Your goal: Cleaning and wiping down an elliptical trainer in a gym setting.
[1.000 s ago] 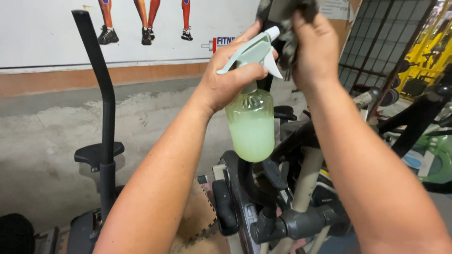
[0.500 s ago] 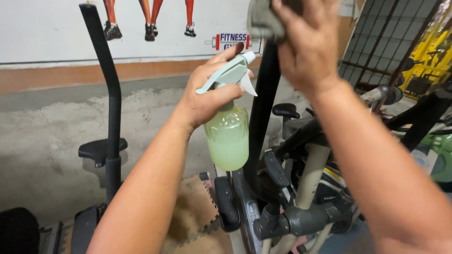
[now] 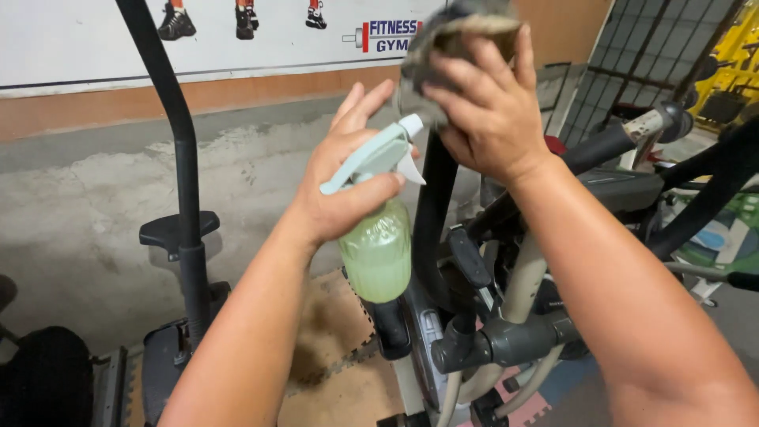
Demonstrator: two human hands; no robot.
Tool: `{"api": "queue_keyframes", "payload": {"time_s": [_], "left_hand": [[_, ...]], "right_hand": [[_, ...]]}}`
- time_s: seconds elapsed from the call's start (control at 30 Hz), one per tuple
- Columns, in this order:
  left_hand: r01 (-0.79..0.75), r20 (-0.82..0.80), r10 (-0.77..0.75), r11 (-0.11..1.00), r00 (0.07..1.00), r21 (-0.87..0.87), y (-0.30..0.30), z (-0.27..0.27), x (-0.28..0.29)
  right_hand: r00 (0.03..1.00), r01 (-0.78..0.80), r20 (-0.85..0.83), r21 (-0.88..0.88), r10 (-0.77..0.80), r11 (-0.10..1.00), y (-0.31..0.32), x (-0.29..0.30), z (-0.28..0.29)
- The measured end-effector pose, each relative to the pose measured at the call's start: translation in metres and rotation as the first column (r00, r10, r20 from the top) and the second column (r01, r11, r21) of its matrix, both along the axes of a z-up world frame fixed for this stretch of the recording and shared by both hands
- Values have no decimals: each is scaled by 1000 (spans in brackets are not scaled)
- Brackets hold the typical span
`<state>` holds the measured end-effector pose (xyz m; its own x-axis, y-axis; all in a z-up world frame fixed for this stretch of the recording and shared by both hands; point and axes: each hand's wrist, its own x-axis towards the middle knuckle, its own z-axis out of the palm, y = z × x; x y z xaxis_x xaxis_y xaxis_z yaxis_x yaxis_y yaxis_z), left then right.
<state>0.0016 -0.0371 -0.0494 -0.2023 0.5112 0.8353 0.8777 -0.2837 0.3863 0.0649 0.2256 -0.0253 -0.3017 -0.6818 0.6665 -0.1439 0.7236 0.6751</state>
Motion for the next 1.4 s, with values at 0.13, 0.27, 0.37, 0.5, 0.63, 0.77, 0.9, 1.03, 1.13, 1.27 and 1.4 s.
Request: {"api": "queue_keyframes", "payload": {"time_s": [0.13, 0.27, 0.37, 0.5, 0.63, 0.77, 0.9, 1.03, 1.13, 1.27, 1.4], "left_hand": [[-40, -40, 39, 999, 998, -16, 1, -13, 12], [-38, -55, 35, 997, 998, -65, 1, -20, 19], [7, -73, -15, 993, 997, -116, 2, -12, 28], [-11, -109, 4, 998, 994, -63, 8, -17, 32], [-18, -99, 15, 1000, 995, -23, 8, -24, 34], [-60, -111, 55, 997, 992, -40, 5, -30, 30], [-74, -121, 64, 994, 991, -77, 3, -20, 40], [-117, -60, 114, 992, 992, -51, 5, -21, 47], [-124, -85, 119, 990, 989, -59, 6, -27, 49], [-126, -93, 123, 992, 988, -28, 9, -32, 55], [-150, -83, 147, 988, 986, -35, 10, -28, 62]], "right_hand": [[988, -157, -19, -150, 156, 976, -12, -13, -34], [961, -138, 261, 154, 94, 978, 5, -5, -66], [952, -81, 307, 259, -3, 962, 12, -3, -14], [997, 60, -66, 227, -46, 972, 9, -1, 31], [997, -74, 22, -37, 75, 997, -9, -8, -3], [923, -268, 332, 196, 194, 943, -6, 5, -72], [916, -183, 399, 343, 33, 921, 15, -6, -24], [982, -124, 145, 0, 123, 992, 14, -10, 8], [966, -247, 1, -284, 258, 926, 2, -32, -40], [944, -282, 20, -464, 329, 840, -22, -23, -127], [946, -255, 59, -471, 318, 845, -20, -29, -137]]}}
